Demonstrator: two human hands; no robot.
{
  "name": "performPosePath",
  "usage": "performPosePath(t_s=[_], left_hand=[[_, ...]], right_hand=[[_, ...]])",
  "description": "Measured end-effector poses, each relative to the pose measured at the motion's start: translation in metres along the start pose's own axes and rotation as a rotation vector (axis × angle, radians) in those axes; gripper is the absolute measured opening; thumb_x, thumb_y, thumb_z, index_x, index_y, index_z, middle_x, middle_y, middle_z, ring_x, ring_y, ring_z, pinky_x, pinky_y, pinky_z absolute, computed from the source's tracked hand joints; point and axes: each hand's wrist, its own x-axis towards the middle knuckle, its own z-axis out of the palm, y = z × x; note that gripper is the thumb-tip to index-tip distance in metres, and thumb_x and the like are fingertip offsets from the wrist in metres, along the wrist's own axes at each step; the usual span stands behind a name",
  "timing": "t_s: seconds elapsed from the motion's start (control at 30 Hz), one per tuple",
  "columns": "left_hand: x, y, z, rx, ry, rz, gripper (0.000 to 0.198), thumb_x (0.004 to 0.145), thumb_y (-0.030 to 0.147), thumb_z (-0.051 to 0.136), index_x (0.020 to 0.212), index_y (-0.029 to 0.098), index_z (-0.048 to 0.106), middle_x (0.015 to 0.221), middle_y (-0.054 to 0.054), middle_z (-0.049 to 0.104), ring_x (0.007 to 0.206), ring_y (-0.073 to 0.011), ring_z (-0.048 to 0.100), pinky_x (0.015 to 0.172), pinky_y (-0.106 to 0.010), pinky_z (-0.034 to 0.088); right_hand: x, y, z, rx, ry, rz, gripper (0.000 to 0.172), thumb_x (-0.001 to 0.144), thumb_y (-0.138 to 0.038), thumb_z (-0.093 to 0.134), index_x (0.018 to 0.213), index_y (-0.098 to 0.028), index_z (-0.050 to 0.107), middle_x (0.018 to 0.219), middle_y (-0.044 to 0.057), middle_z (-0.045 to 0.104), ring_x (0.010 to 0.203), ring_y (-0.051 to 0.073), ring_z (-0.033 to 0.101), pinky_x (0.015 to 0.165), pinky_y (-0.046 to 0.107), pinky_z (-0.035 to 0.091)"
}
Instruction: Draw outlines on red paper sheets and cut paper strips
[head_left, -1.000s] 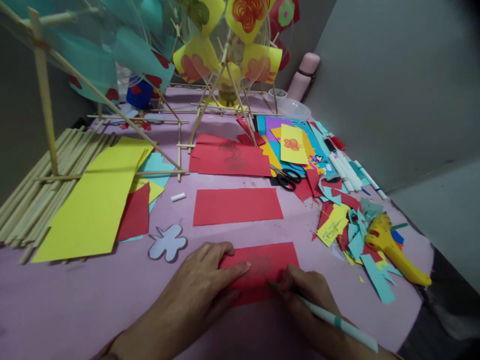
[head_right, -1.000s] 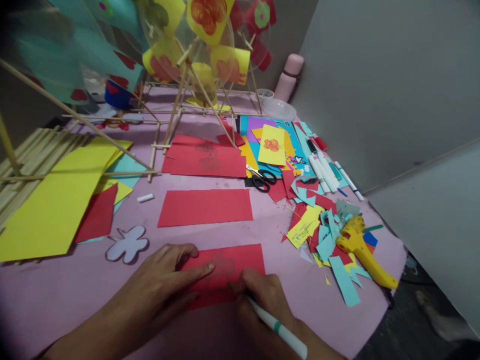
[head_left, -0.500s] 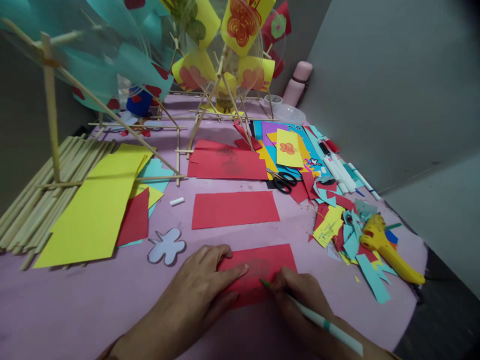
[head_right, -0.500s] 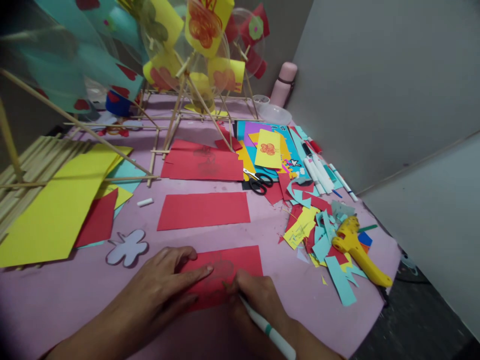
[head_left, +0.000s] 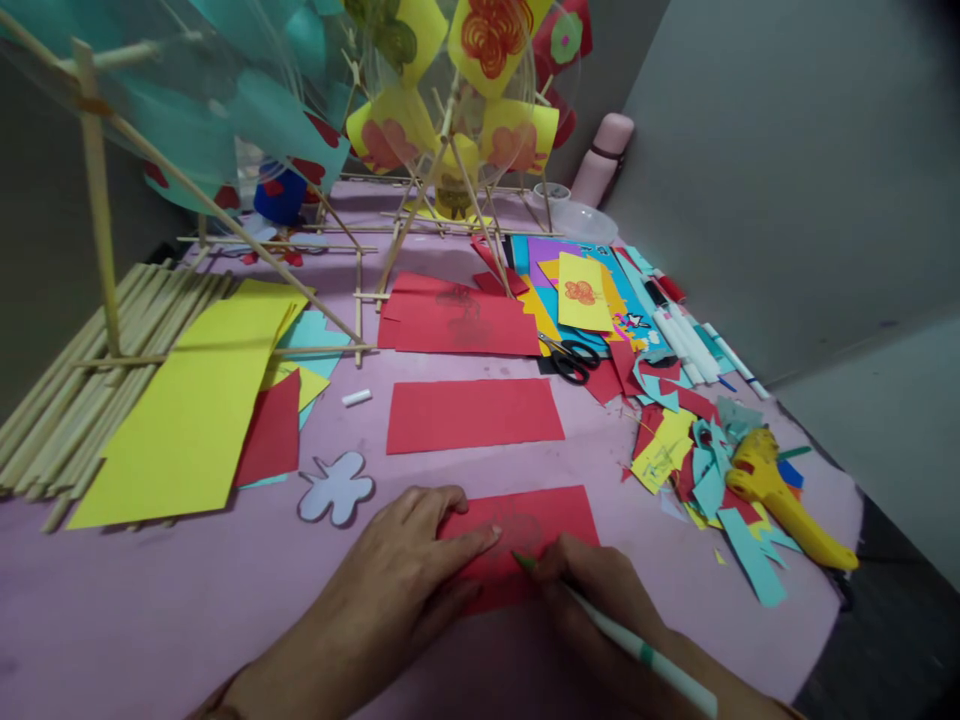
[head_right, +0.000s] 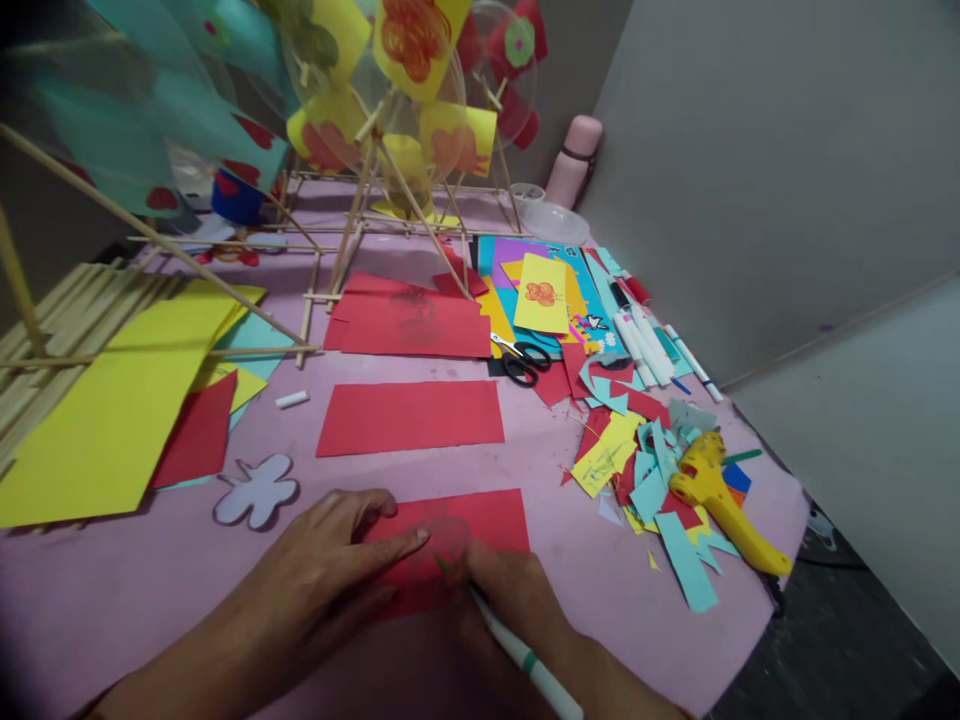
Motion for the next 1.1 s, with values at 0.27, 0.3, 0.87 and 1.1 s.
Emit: performPosePath(t_s=[0.27,0.3,0.87,1.1], left_hand=[[0.002,0.000,-0.001,0.001,0.001,-0.007,0.038,0.089,0.027,0.054,0.126,0.034,0.052,0.118,-0.009,0.050,0.101,-0.0267,0.048,0.079,-0.044,0.045],[0.002,0.000,-0.001,0.003,0.006,-0.006,0.037,0.089,0.028,0.054,0.126,0.034,0.052,0.118,-0.009,0.051,0.100,-0.0266,0.049,0.079,-0.043,0.045],[0.003,0.003,-0.005,-0.003,-0.026,-0.026,0.037,0.090,0.027,0.053,0.126,0.034,0.052,0.118,-0.010,0.052,0.100,-0.0269,0.049,0.080,-0.043,0.044],[0.003,0.003,-0.004,-0.009,-0.021,-0.022,0.036,0.090,0.028,0.053,0.126,0.033,0.052,0.117,-0.010,0.052,0.099,-0.0258,0.050,0.080,-0.043,0.044]], right_hand=[[0.002,0.001,0.002,-0.081,-0.054,0.072,0.017,0.082,-0.021,0.042,0.069,-0.022,0.053,0.052,-0.005,0.058,0.041,0.011,0.050,0.042,0.019,0.032],[0.001,0.002,0.003,-0.085,-0.059,0.071,0.017,0.082,-0.021,0.042,0.070,-0.022,0.054,0.052,-0.005,0.058,0.041,0.011,0.050,0.042,0.019,0.032],[0.005,-0.001,0.005,-0.120,-0.086,-0.031,0.017,0.072,-0.011,0.041,0.064,-0.020,0.053,0.051,-0.004,0.057,0.041,0.010,0.048,0.042,0.018,0.032],[0.005,-0.003,0.004,-0.099,-0.092,-0.056,0.018,0.072,-0.011,0.041,0.062,-0.021,0.054,0.049,-0.003,0.058,0.039,0.011,0.048,0.039,0.019,0.032]])
